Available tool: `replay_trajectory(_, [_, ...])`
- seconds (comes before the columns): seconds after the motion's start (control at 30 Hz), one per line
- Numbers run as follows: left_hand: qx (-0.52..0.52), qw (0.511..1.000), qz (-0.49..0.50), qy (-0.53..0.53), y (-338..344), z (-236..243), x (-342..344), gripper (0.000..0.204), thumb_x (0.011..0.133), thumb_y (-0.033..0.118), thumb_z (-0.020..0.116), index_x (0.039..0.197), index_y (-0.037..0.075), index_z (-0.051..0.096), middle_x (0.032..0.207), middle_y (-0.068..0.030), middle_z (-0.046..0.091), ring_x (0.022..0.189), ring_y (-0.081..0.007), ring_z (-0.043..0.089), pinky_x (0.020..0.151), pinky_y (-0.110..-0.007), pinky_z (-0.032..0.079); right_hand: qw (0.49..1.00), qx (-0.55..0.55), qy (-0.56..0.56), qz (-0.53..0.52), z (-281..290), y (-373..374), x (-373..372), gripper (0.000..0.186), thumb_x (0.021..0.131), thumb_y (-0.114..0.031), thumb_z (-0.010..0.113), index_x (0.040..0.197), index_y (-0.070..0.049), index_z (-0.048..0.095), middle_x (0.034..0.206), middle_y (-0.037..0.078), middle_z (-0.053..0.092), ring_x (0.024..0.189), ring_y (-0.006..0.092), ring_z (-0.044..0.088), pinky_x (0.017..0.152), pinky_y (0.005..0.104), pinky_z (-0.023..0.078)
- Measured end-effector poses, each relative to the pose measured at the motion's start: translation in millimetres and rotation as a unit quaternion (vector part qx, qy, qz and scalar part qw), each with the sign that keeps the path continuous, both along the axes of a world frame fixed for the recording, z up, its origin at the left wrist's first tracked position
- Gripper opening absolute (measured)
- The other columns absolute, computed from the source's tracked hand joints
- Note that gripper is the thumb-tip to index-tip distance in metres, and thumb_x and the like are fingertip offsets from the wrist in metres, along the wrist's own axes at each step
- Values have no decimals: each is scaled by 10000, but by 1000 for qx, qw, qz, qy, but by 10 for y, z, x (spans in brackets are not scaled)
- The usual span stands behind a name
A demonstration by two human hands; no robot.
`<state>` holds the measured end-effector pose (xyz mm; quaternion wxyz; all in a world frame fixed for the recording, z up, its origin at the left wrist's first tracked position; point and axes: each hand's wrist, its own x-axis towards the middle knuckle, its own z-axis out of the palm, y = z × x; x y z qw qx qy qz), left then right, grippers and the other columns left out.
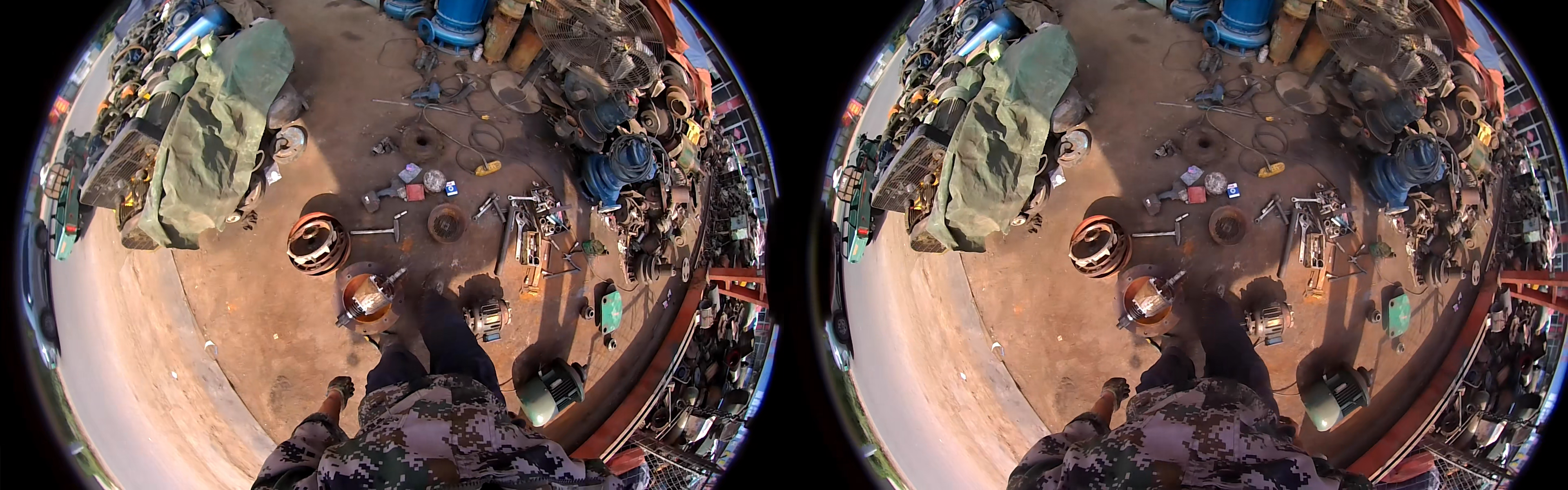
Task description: The person sits on the ground and uses a screwdriver to remove screws from a motor component. They then lift the motor, inspect the internal wiring, and place it back down.
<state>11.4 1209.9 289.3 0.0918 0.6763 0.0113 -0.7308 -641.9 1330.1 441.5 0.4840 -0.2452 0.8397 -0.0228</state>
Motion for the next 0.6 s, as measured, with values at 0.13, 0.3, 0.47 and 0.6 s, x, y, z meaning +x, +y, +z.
replay_trajectory(0.13, [20,990,138,34,-376,50,103,208,1001,157,568,797,190,544,732,-54,548,670,-230,530,612,-374,435,989,-1,17,144,-25,-1177,31,365,956,-122,757,1297,-3,701,1081,201,782,998,269,774,848,436,626])
replay_trajectory(0.3, [-129,849,-448,-249,-1237,195,189,195,954,189,603,846,143,759,881,-120,734,843,-261,722,712,-383,558,641,-69,-681,-347,-200,-3286,-92,497,955,-56,737,1433,-21,603,1065,174,749,877,271,760,641,384,586])
replay_trajectory(0.47, [-54,897,-356,-258,-1856,351,345,263,993,243,569,940,109,789,888,-190,769,786,-327,752,694,-453,560,948,-77,-256,-170,209,-5379,14,533,948,-66,768,1437,-31,561,1054,142,730,834,239,736,655,336,552])
replay_trajectory(0.6, [-93,842,-402,-348,-1929,425,21,285,997,257,565,856,124,775,793,-152,754,713,-278,734,650,-442,541,964,-76,-226,-118,429,-6613,72,482,976,-75,744,1424,-44,571,1046,135,735,817,243,739,634,330,550])
